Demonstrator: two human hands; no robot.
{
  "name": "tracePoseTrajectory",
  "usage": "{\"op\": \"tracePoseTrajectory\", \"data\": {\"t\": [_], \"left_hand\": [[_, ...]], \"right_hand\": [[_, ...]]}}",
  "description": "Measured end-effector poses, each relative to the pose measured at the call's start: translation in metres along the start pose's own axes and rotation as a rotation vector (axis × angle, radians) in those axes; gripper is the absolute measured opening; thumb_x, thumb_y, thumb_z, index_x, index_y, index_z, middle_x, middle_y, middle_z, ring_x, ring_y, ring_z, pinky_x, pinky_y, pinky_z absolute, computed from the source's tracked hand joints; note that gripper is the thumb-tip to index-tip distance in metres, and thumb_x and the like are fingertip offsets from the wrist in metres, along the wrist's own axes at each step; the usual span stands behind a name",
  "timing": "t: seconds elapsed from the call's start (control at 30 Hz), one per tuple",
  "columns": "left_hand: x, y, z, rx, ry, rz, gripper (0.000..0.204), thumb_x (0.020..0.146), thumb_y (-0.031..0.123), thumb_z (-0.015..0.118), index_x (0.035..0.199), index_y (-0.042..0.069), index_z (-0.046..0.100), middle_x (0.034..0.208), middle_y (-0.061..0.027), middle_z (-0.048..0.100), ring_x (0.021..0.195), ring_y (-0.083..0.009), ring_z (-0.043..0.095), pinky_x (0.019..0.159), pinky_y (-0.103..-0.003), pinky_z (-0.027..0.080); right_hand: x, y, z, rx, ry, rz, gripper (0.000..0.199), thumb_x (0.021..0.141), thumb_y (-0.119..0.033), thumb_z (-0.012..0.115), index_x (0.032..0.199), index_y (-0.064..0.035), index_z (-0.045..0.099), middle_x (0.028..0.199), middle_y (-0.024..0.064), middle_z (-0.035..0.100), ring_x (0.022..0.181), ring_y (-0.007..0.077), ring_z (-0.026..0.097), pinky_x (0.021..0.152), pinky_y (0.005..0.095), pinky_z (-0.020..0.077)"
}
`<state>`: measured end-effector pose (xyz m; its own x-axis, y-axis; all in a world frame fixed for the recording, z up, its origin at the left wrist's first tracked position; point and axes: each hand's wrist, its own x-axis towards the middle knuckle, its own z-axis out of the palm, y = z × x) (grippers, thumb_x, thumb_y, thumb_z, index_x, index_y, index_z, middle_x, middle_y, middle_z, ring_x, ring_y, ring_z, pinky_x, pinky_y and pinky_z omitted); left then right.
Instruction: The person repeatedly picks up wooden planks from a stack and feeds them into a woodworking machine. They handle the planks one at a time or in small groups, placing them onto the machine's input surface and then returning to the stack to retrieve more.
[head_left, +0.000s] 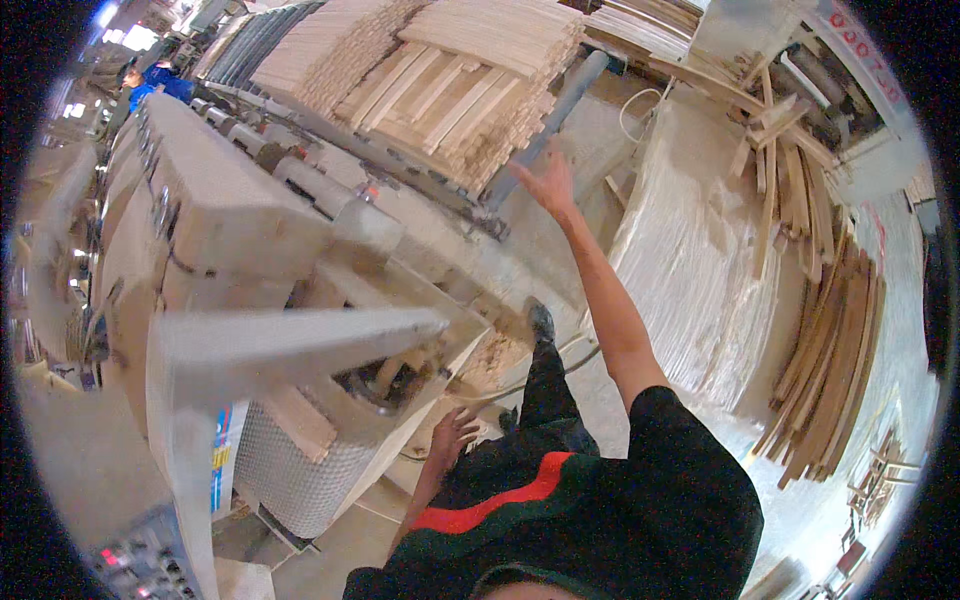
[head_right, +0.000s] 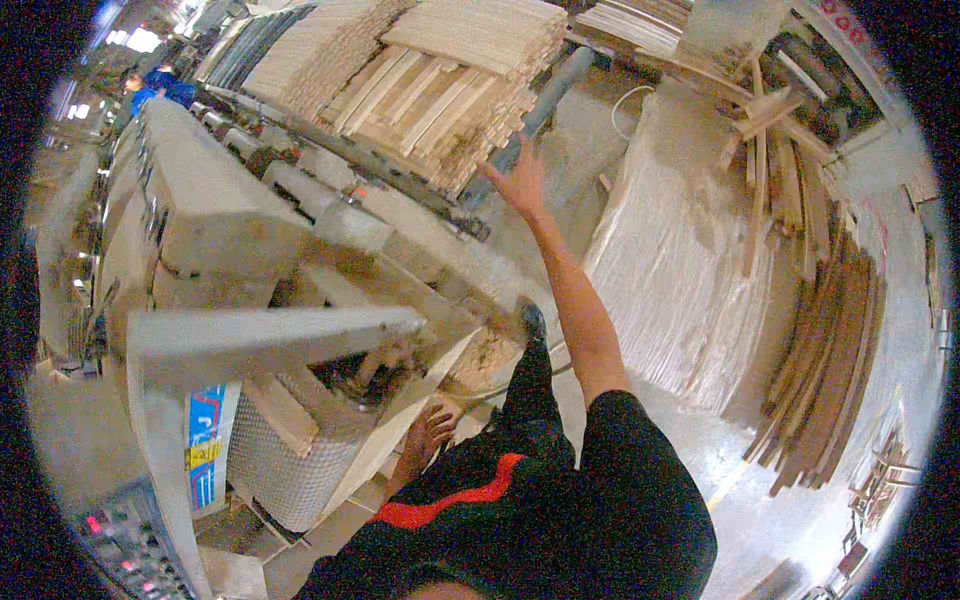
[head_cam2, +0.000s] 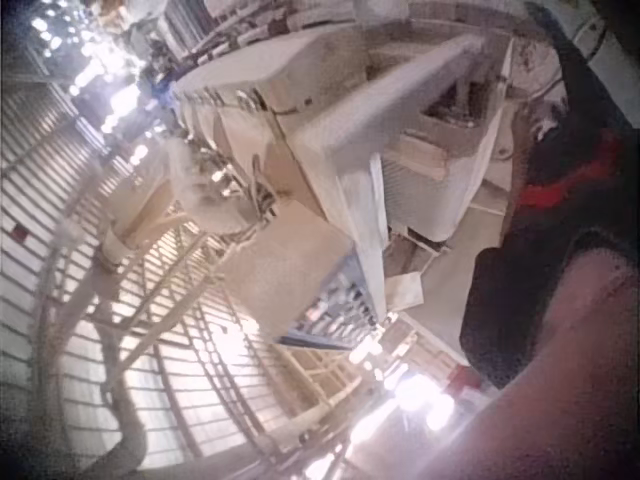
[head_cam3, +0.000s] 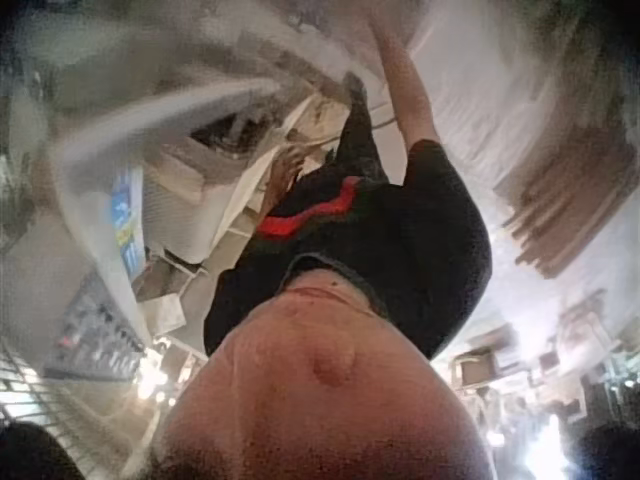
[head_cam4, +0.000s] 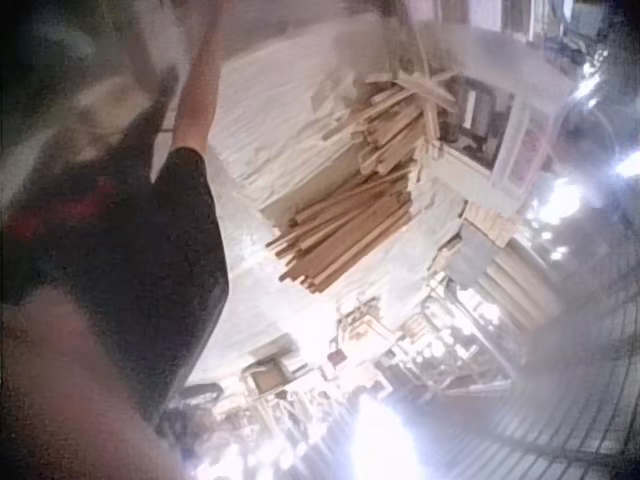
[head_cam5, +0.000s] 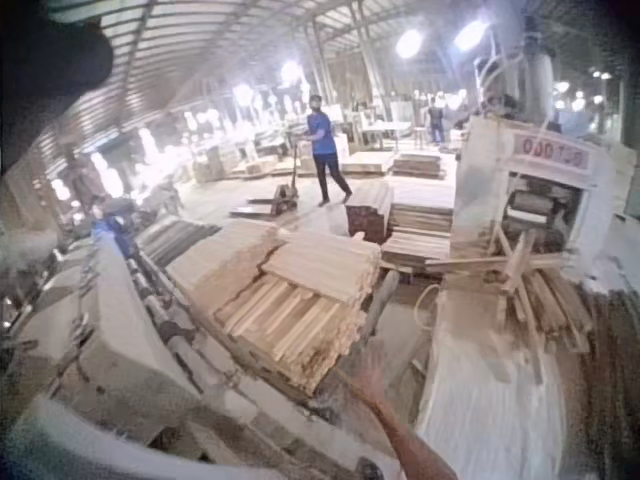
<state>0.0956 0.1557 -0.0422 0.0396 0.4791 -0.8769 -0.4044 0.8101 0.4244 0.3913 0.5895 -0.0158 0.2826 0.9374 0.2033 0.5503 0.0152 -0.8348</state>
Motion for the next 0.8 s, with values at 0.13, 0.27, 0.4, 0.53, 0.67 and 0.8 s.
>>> {"op": "tracePoseTrajectory", "data": {"t": [0.13, 0.27, 0.4, 0.53, 0.67, 0.8], "left_hand": [[0.017, 0.012, 0.032, 0.094, 0.081, 0.063, 0.043, 0.094, 0.035, 0.044, 0.128, 0.007, 0.043, 0.112, -0.0188, 0.059, 0.089, -0.0287, 0.063, 0.073, -0.038, 0.052], [0.022, 0.022, 0.051, -0.049, 0.124, 0.065, 0.042, 0.095, 0.032, 0.043, 0.127, 0.006, 0.043, 0.114, -0.0206, 0.057, 0.089, -0.0283, 0.063, 0.072, -0.037, 0.052], [0.014, 0.056, 0.09, -0.099, 0.25, 0.015, 0.049, 0.092, 0.037, 0.049, 0.128, 0.005, 0.041, 0.115, -0.0189, 0.056, 0.093, -0.0282, 0.061, 0.078, -0.04, 0.05], [0.017, 0.067, 0.107, -0.127, 0.297, 0.005, 0.05, 0.09, 0.037, 0.051, 0.126, 0.004, 0.042, 0.112, -0.0182, 0.058, 0.09, -0.0261, 0.062, 0.076, -0.037, 0.051], [0.021, 0.084, 0.118, -0.145, 0.258, 0.047, 0.045, 0.091, 0.033, 0.051, 0.125, 0.003, 0.044, 0.111, -0.0182, 0.058, 0.088, -0.0239, 0.063, 0.073, -0.034, 0.051], [0.023, 0.079, 0.117, -0.12, 0.27, 0.034, 0.047, 0.092, 0.034, 0.049, 0.128, 0.005, 0.042, 0.114, -0.0171, 0.058, 0.09, -0.0243, 0.063, 0.074, -0.034, 0.051]], "right_hand": [[0.126, 0.004, 0.006, 0.077, 0.124, 0.003, 0.12, 0.061, -0.061, 0.073, 0.141, 0.0045, 0.012, 0.144, 0.0259, 0.021, 0.132, 0.0422, 0.022, 0.109, 0.0463, 0.0185], [0.21, 0.014, 0.031, -0.011, 0.213, -0.044, 0.132, 0.055, -0.066, 0.074, 0.14, 0.0086, 0.006, 0.144, 0.0289, 0.016, 0.133, 0.042, 0.019, 0.109, 0.0474, 0.0161], [0.239, 0.011, 0.06, -0.021, 0.252, -0.026, 0.137, 0.051, -0.066, 0.077, 0.14, 0.0079, 0.003, 0.142, 0.0312, 0.017, 0.132, 0.043, 0.019, 0.109, 0.0499, 0.0152], [0.242, -0.002, 0.072, -0.064, 0.206, -0.035, 0.138, 0.049, -0.062, 0.079, 0.141, 0.0043, 0.001, 0.14, 0.0343, 0.018, 0.132, 0.0463, 0.018, 0.108, 0.0545, 0.0133], [0.248, -0.003, 0.068, -0.203, 0.197, 0.0, 0.135, 0.05, -0.057, 0.081, 0.142, 0.0, 0.001, 0.138, 0.0366, 0.018, 0.13, 0.0485, 0.019, 0.107, 0.058, 0.0132], [0.247, -0.002, 0.064, -0.228, 0.176, -0.047, 0.129, 0.051, -0.054, 0.081, 0.142, -0.0017, 0.005, 0.137, 0.0365, 0.021, 0.129, 0.048, 0.021, 0.106, 0.0578, 0.0138]]}}
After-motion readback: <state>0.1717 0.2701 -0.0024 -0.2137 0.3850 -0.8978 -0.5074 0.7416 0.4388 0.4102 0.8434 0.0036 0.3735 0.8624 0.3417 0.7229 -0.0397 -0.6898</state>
